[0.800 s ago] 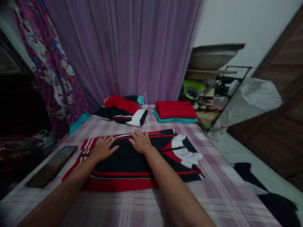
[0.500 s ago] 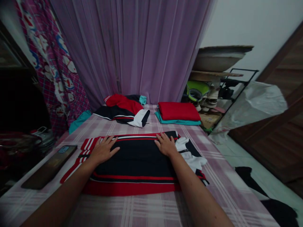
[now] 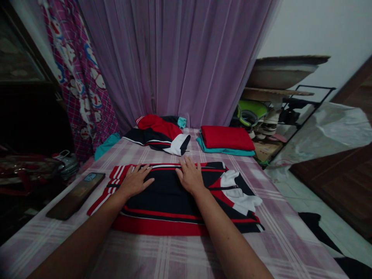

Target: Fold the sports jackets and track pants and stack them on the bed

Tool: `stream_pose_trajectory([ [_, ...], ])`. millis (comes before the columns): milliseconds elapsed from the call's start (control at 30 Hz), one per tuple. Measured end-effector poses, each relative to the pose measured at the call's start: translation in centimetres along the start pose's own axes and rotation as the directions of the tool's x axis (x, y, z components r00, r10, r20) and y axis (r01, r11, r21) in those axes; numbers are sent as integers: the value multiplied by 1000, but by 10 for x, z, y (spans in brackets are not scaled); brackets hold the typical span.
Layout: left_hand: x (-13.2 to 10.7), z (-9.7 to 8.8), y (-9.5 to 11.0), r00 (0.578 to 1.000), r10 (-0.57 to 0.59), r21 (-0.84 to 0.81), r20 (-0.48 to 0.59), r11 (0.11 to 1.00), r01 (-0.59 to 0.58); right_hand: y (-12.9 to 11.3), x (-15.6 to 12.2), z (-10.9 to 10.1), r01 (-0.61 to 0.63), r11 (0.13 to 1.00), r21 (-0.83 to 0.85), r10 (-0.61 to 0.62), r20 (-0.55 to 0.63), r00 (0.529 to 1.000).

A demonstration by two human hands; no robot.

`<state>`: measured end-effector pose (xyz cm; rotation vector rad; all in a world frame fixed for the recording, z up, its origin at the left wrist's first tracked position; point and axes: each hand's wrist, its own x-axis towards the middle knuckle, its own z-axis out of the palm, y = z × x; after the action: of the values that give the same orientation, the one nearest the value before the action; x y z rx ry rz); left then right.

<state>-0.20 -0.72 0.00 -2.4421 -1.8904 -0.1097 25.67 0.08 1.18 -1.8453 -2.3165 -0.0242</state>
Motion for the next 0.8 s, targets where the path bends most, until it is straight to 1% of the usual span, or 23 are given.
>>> stream_pose_trajectory([
  [67, -1, 1, -1, 999, 0, -8, -33, 1000, 0, -13, -4, 6, 53, 998, 29, -55, 88, 995],
  [133, -1, 2, -1, 998, -1, -11, -67, 1000, 0, -17, -9, 12, 61, 997, 56, -70, 166, 984],
  [233, -1, 2, -2, 994, -11, -7, -113, 1000, 10, -14, -14, 14, 66, 995, 80, -80, 192, 978],
  [333, -1, 2, -2, 990, -27, 1, -137, 1000, 27, -4, -16, 12, 77, 993, 90, -94, 198, 976],
  [400, -1, 3, -2, 990, -28, 8, -137, 1000, 30, 10, -16, 12, 15, 998, 67, -28, 200, 979],
  [467, 0, 4, -2, 991, -31, 16, -127, 999, 33, 32, -16, 13, -119, 993, 6, 116, 192, 974],
  [533, 0, 6, -2, 993, -41, 19, -109, 999, 44, 57, -16, 14, -251, 966, -63, 258, 179, 949],
  [600, 2, 8, -2, 995, -49, 20, -83, 998, 51, 75, -16, 14, -313, 943, -113, 329, 170, 929],
  [633, 2, 8, -2, 996, -51, 20, -70, 998, 53, 80, -16, 13, -331, 935, -127, 350, 173, 921],
  [700, 3, 9, -2, 997, -50, 19, -51, 999, 51, 75, -15, 9, -356, 926, -127, 374, 168, 912],
  [767, 4, 8, -2, 998, -44, 16, -43, 999, 45, 55, -14, 3, -345, 934, -93, 354, 119, 927],
  [800, 3, 8, -2, 998, -42, 15, -41, 999, 42, 42, -15, 0, -313, 947, -66, 318, 82, 945],
])
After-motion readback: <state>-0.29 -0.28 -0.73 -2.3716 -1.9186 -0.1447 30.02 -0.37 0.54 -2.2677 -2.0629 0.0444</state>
